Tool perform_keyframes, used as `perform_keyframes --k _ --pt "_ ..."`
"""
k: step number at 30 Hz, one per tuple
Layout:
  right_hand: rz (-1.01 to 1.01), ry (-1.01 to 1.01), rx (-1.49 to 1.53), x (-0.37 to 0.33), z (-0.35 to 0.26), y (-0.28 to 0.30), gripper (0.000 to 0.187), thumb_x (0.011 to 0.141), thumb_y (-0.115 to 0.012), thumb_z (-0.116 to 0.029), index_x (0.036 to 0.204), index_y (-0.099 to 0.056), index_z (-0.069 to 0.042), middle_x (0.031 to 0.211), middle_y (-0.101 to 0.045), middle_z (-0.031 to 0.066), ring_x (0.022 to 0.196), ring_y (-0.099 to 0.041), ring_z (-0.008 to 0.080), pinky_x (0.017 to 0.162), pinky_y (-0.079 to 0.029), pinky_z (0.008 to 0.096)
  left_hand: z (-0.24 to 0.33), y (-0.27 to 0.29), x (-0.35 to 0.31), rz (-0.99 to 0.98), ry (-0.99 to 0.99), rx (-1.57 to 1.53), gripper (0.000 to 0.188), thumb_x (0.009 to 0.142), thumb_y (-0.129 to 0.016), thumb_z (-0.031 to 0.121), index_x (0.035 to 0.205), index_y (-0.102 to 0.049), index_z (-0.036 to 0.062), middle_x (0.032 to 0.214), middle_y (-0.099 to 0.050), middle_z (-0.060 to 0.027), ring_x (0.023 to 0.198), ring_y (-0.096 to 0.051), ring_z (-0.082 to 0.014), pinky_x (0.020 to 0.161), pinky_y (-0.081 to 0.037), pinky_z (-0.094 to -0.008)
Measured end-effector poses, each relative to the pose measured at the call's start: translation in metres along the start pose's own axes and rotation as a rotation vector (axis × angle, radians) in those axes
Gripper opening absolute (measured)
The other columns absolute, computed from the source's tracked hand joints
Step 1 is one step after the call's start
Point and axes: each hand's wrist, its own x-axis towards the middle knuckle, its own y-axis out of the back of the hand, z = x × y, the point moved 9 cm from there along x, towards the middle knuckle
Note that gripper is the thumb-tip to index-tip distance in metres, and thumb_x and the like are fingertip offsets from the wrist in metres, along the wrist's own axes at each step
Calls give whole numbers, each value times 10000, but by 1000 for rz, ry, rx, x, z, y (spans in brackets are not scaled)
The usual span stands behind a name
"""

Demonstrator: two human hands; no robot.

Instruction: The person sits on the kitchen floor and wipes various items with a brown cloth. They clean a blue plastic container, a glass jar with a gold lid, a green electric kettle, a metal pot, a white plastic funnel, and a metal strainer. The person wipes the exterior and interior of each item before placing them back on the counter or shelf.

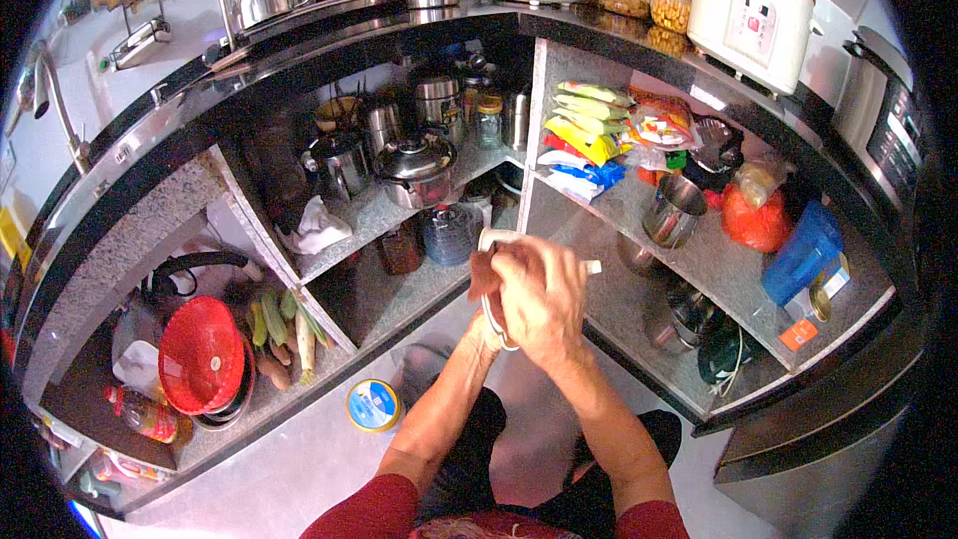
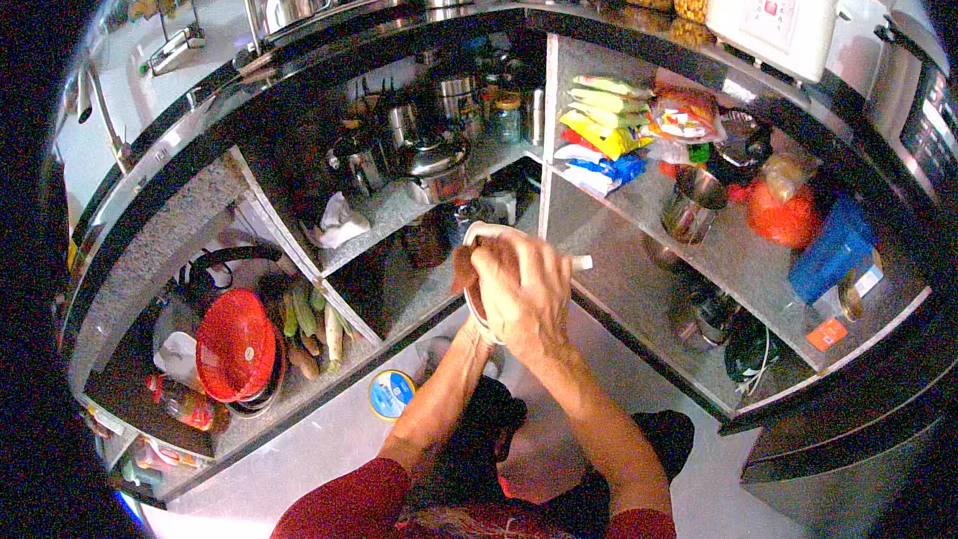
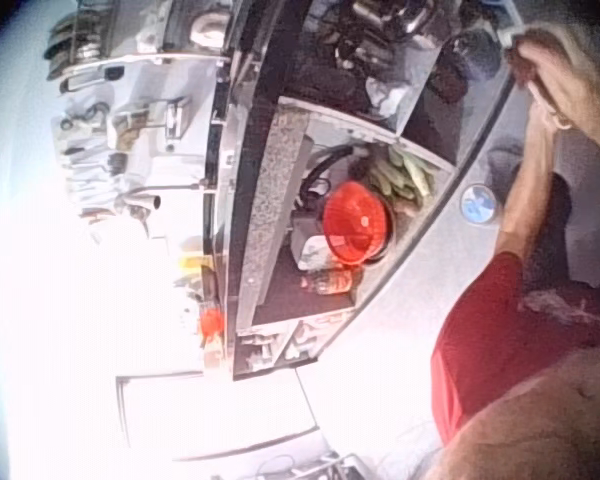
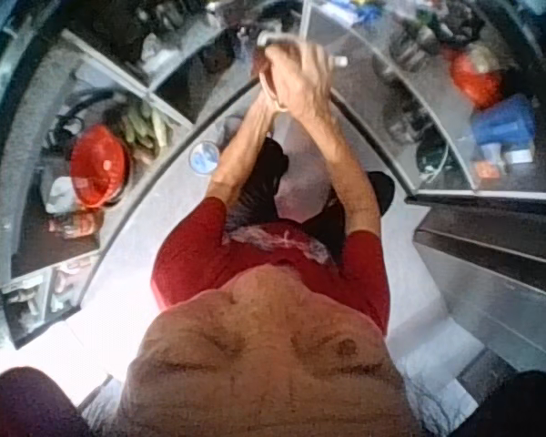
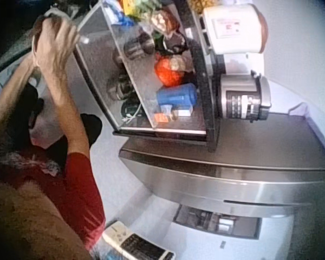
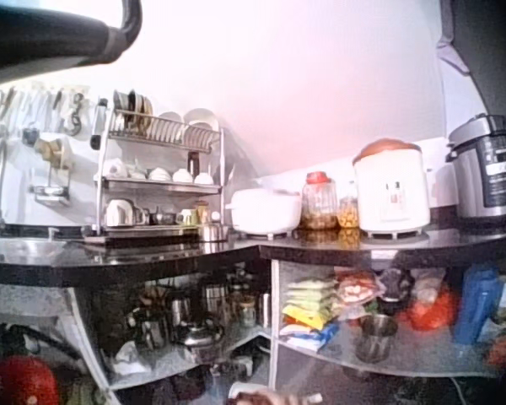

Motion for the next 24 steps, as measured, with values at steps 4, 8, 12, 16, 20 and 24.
perform_keyframes --k 4,8,12,16,20,24 --pt "-217 -85 291 23 35 -9 203 813 -554 -153 992 -615 -81 937 -583 153 820 -560 330 708 -452 415 59 -62 2 -19 -227 379 395 855 -553 174 1211 -423 61 1198 -449 -62 1147 -409 -183 1029 -294 -322" --pt "-602 12 761 25 40 -41 236 789 -574 -132 1005 -603 -40 897 -595 117 850 -597 259 742 -478 348 86 -87 -5 -69 -219 396 397 781 -621 133 1127 -443 55 1087 -498 -69 1061 -482 -181 943 -370 -316" --pt "-714 -103 962 16 41 -59 221 793 -576 -81 1007 -584 -28 861 -608 57 799 -594 155 724 -484 299 86 -65 -9 -33 -320 782 428 720 -679 190 1078 -498 43 1068 -532 -100 1044 -508 -186 882 -417 -319" --pt "-731 -534 1187 5 64 -68 156 849 -559 -60 1003 -572 -40 804 -609 -4 692 -565 67 615 -484 231 100 -77 -17 -76 -407 1440 359 814 -578 239 1133 -531 80 1065 -574 -78 1031 -524 -223 884 -432 -321" --pt "-725 -595 1195 1 91 -77 123 863 -559 -50 985 -572 -40 791 -613 5 678 -564 71 601 -485 236 60 -12 -36 240 216 -351 407 827 -575 270 1154 -559 28 1050 -619 -91 887 -607 -198 821 -467 -317" --pt "-747 -565 1063 -15 100 -99 147 852 -566 -94 980 -579 -24 781 -617 18 682 -564 84 605 -480 255 54 -2 -47 118 196 286 306 705 -760 144 973 -667 30 901 -657 -16 856 -582 -92 766 -465 -273"
